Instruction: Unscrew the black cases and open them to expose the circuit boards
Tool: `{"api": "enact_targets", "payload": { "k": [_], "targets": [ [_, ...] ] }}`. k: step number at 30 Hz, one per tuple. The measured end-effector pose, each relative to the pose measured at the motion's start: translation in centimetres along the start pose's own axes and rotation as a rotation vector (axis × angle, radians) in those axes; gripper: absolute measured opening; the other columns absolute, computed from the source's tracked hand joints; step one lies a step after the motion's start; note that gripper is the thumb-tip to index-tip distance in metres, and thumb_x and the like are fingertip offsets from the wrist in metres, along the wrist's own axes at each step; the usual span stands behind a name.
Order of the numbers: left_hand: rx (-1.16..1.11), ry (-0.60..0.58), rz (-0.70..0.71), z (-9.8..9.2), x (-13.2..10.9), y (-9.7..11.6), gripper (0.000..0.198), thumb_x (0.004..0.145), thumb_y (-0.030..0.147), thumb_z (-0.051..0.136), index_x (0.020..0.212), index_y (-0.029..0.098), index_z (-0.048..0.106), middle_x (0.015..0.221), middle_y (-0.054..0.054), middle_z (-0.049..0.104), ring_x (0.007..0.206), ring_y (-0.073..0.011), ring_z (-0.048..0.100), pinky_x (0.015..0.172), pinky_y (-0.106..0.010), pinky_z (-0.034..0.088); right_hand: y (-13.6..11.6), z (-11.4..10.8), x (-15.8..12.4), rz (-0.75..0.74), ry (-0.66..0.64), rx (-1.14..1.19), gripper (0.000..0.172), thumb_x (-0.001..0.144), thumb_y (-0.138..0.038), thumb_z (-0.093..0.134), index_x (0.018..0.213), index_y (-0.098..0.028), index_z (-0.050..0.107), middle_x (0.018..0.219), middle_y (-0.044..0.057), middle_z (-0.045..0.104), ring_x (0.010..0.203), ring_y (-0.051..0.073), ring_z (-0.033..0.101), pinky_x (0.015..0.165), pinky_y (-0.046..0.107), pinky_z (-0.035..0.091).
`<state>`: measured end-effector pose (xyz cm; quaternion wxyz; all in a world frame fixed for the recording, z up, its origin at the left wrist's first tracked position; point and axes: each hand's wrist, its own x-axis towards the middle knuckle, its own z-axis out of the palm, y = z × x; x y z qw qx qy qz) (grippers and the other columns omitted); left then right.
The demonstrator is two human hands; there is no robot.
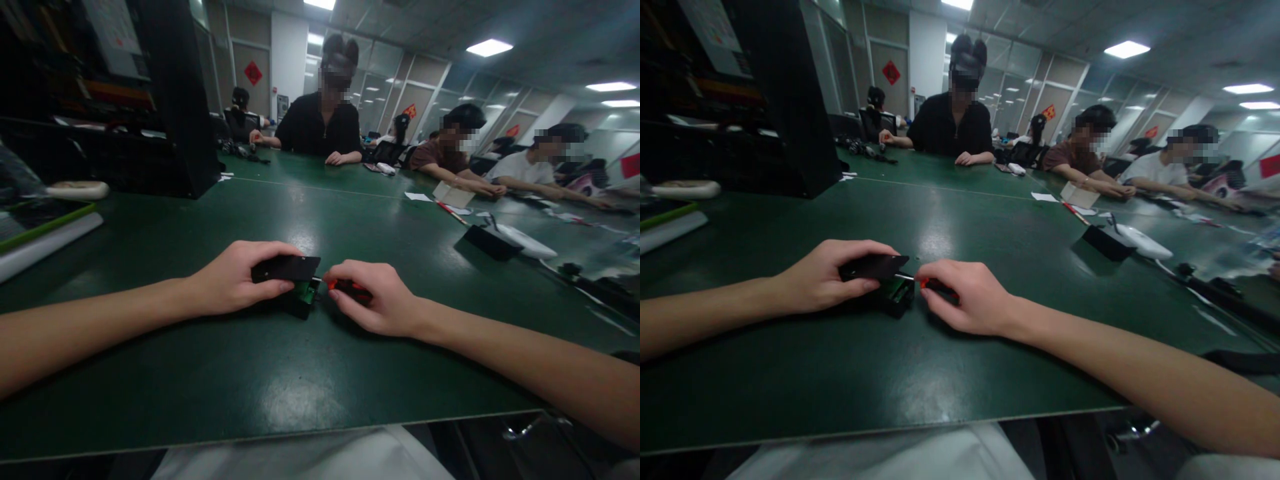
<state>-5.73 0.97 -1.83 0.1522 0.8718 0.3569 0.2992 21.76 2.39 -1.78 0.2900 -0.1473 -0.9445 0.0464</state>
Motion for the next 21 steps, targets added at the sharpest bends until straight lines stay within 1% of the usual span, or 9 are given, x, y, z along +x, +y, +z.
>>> {"api": "enact_targets", "payload": {
  "k": [3,6,9,11,14,18,21],
  "targets": [
    [-0.007,-0.007,-0.001,0.0,-0.02,-0.07,0.044,0.091,0.045,0.061,0.125,0.018,0.065,0.113,-0.007,0.073,0.099,-0.0236,0.069,0.087,-0.03,0.052,-0.08,0.04,-0.03,-0.03,-0.027,-0.043,0.017,0.094,-0.02,0.055,0.11,-0.016,0.056,0.091,0.004,0.066,0.075,0.008,0.058,0.07,0.02,0.046],
    [-0.007,-0.008,-0.017,-0.01,-0.04,-0.15,0.046,0.091,0.047,0.061,0.127,0.018,0.063,0.114,-0.008,0.073,0.099,-0.0241,0.069,0.087,-0.03,0.052,0.08,0.26,0.01,-0.019,-0.03,-0.032,0.018,0.096,-0.019,0.053,0.113,-0.015,0.055,0.097,0.005,0.066,0.082,0.009,0.06,0.074,0.019,0.047],
    [-0.042,0.014,-0.022,-0.03,-0.05,-0.28,0.045,0.094,0.047,0.056,0.128,0.018,0.062,0.113,-0.008,0.073,0.099,-0.0239,0.069,0.088,-0.03,0.052,0.29,0.36,0.02,-0.004,-0.008,-0.004,0.019,0.097,-0.017,0.052,0.115,-0.015,0.055,0.099,0.005,0.065,0.087,0.008,0.06,0.077,0.018,0.048],
    [-0.073,0.023,-0.017,-0.04,-0.04,-0.4,0.043,0.097,0.047,0.052,0.127,0.018,0.062,0.112,-0.008,0.074,0.099,-0.0238,0.069,0.088,-0.03,0.052,0.36,0.33,0.03,0.015,-0.013,-0.002,0.019,0.096,-0.017,0.052,0.115,-0.015,0.054,0.1,0.005,0.065,0.086,0.009,0.059,0.077,0.019,0.048],
    [-0.092,0.025,-0.035,-0.08,-0.04,-0.53,0.04,0.097,0.045,0.051,0.124,0.018,0.063,0.111,-0.008,0.074,0.1,-0.0242,0.069,0.087,-0.03,0.052,0.38,0.22,0.06,0.05,-0.038,-0.009,0.021,0.097,-0.021,0.052,0.117,-0.015,0.054,0.102,0.006,0.065,0.086,0.01,0.059,0.076,0.021,0.048],
    [-0.061,0.028,-0.029,-0.13,-0.09,-0.36,0.036,0.097,0.042,0.052,0.121,0.017,0.063,0.109,-0.007,0.073,0.099,-0.0233,0.069,0.085,-0.029,0.052,0.49,0.05,-0.05,0.075,-0.052,-0.029,0.022,0.096,-0.024,0.054,0.115,-0.015,0.055,0.102,0.007,0.066,0.085,0.011,0.06,0.077,0.023,0.048],
    [-0.025,0.055,-0.026,-0.16,-0.15,0.0,0.036,0.096,0.042,0.053,0.119,0.017,0.063,0.106,-0.006,0.073,0.094,-0.0224,0.068,0.083,-0.029,0.051,0.75,-0.11,-0.23,0.067,-0.064,-0.061,0.021,0.094,-0.024,0.055,0.113,-0.015,0.056,0.099,0.006,0.066,0.082,0.011,0.059,0.074,0.022,0.047]
  ]
}}
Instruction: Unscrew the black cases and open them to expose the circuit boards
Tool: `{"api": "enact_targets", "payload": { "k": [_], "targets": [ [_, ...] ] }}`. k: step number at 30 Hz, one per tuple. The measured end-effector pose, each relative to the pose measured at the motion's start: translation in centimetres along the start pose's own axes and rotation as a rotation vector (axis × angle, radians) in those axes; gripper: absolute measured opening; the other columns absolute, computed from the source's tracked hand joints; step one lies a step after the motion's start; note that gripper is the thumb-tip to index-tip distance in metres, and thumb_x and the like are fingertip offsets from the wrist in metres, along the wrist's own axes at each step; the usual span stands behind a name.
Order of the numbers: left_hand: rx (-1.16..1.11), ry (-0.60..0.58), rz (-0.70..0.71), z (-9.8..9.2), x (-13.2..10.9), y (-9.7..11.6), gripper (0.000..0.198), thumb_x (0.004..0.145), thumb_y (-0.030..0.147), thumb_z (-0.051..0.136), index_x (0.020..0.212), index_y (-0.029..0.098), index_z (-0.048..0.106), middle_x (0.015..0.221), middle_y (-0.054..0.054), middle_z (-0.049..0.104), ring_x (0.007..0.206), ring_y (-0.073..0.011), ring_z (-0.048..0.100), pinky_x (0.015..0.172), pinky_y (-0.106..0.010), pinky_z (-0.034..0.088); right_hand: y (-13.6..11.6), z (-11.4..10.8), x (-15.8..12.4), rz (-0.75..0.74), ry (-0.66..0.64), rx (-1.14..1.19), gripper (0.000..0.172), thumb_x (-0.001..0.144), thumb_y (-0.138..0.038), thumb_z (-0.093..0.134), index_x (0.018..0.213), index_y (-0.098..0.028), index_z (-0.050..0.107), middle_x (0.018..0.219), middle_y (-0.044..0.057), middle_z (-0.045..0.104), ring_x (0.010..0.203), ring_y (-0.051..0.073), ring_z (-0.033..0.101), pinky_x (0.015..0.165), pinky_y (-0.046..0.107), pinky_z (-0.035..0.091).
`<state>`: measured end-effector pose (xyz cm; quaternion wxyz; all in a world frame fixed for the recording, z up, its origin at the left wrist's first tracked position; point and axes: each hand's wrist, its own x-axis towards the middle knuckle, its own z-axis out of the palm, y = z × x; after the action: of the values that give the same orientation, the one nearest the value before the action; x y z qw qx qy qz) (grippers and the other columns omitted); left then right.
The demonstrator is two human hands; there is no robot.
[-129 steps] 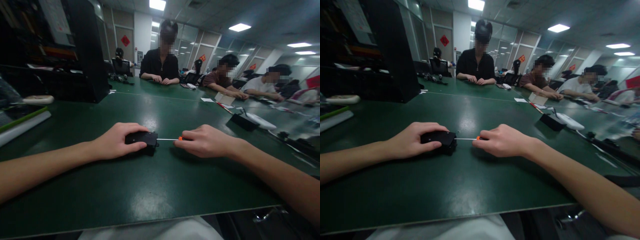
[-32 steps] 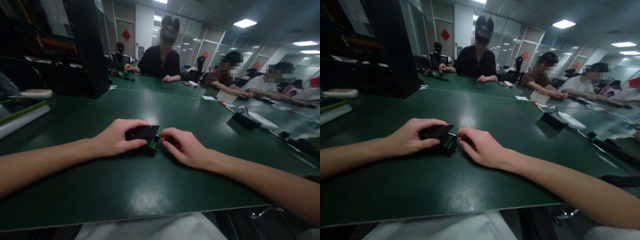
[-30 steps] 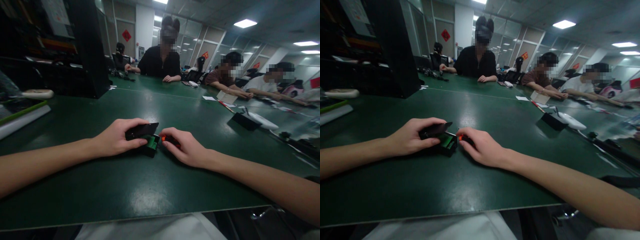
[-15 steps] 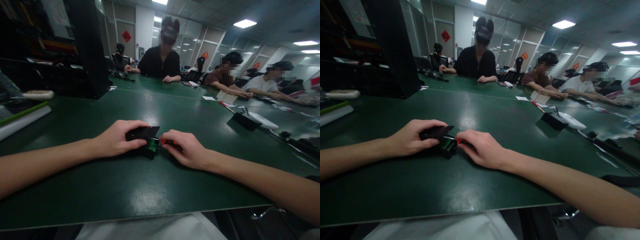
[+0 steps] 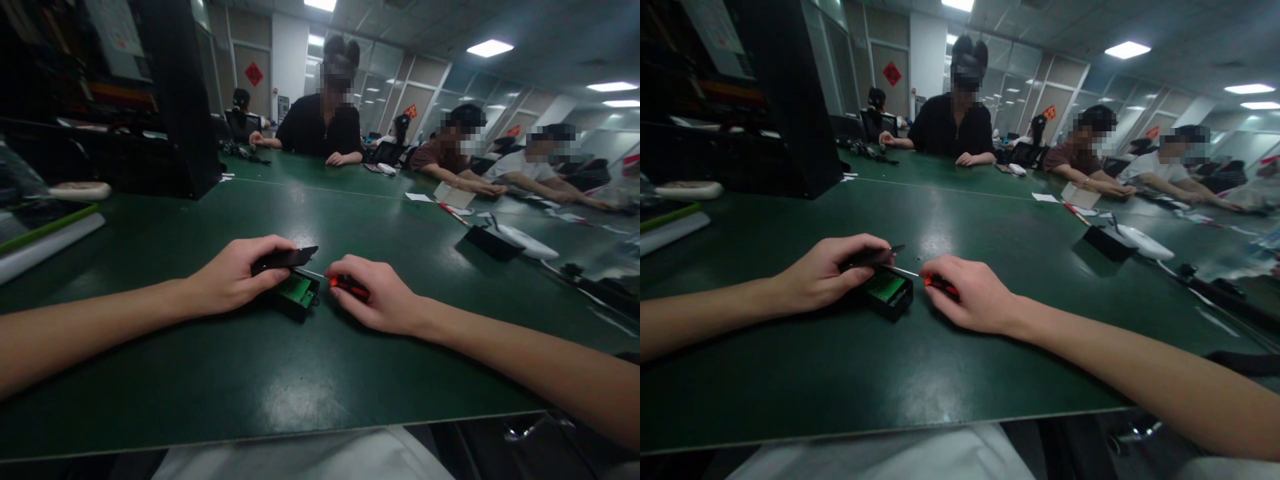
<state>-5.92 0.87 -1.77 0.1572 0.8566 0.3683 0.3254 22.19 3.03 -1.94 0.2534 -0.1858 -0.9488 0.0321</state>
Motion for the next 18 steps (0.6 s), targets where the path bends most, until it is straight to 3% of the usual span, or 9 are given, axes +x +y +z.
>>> {"api": "enact_targets", "payload": {
  "k": [12,18],
  "targets": [
    [0.036,0.064,0.056,-0.12,0.16,0.27,0.028,0.091,0.037,0.062,0.112,0.018,0.067,0.112,-0.008,0.07,0.101,-0.0228,0.065,0.091,-0.032,0.051,0.48,-0.08,-0.08,0.095,-0.036,-0.096,0.02,0.091,-0.025,0.056,0.109,-0.015,0.058,0.097,0.005,0.066,0.076,0.01,0.058,0.07,0.022,0.044],
    [-0.157,0.067,-0.117,-0.07,0.27,-0.2,0.033,0.094,0.045,0.059,0.11,0.018,0.069,0.101,-0.006,0.074,0.092,-0.0225,0.069,0.083,-0.031,0.055,0.87,-0.09,-0.07,0.177,-0.093,-0.103,0.022,0.093,-0.028,0.054,0.111,-0.016,0.059,0.102,0.006,0.065,0.085,0.013,0.059,0.076,0.026,0.047]
  ]
}}
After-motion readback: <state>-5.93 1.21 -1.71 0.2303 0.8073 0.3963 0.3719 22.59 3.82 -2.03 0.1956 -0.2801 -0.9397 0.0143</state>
